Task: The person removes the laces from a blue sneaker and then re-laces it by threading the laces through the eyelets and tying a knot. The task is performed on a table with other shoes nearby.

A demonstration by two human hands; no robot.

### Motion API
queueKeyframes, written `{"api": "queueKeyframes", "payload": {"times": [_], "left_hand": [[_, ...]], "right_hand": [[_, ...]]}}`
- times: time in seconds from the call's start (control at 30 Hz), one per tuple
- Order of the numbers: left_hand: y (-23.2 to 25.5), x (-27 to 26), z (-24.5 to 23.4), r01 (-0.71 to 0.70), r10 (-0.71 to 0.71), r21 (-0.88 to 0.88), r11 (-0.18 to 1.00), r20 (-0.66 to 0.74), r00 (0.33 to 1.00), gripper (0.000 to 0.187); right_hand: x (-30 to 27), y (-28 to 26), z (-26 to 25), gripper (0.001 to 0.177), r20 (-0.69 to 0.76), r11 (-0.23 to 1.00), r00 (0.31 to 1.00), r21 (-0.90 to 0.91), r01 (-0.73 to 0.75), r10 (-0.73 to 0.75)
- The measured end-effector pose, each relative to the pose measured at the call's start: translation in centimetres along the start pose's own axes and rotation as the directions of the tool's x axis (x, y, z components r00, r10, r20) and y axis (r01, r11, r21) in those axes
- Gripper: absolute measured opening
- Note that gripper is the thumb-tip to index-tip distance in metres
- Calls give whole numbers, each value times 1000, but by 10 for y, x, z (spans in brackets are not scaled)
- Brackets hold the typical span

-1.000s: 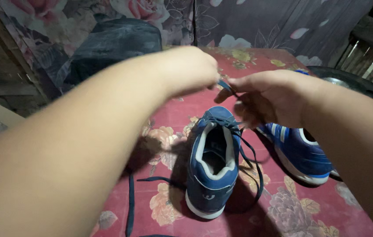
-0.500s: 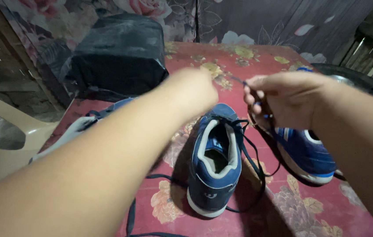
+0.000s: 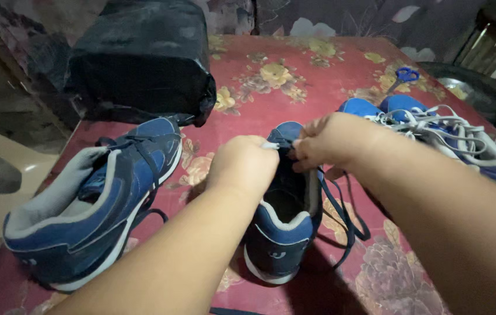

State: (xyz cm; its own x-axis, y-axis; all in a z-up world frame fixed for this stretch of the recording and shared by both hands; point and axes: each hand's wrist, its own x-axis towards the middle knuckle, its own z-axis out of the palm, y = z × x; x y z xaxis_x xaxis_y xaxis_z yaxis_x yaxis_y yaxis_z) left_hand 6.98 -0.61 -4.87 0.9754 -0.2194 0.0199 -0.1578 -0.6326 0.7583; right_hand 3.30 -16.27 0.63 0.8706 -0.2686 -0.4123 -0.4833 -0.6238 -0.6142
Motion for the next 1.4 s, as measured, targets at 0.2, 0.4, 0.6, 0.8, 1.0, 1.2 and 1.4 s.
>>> {"api": "queueKeyframes", "payload": {"times": [0.2, 0.4, 0.6, 0.8, 1.0, 1.2, 1.4], "left_hand": [[-30, 31, 13, 6, 8, -161, 987, 86, 996, 27], [-34, 25, 19, 85, -44, -564, 822, 87, 995, 19], [-15, 4, 15, 95, -125, -415, 905, -45, 991, 13], [-8, 5, 10, 75, -98, -337, 939, -52, 994, 15], [-12, 13, 13, 115, -130, -215, 970, -54, 990, 19], [-7, 10, 24, 76, -120, -418, 905, -79, 990, 20], [12, -9, 29, 24, -102, -446, 895, -151, 983, 21]], "right_hand": [[15, 22, 8, 20, -147, 939, 970, -315, 138, -192], [20, 31, 12, 21, -178, 879, 928, -418, 230, -328], [8, 19, 27, 25, -251, 820, 914, -558, 132, -318], [-12, -6, 38, 28, -243, 804, 937, -592, 63, -252], [-23, -23, 48, 29, -217, 763, 956, -646, 13, -199], [-39, -24, 37, 27, -268, 747, 952, -661, -69, -149], [-50, -23, 30, 27, -297, 753, 945, -651, -96, -136]]}}
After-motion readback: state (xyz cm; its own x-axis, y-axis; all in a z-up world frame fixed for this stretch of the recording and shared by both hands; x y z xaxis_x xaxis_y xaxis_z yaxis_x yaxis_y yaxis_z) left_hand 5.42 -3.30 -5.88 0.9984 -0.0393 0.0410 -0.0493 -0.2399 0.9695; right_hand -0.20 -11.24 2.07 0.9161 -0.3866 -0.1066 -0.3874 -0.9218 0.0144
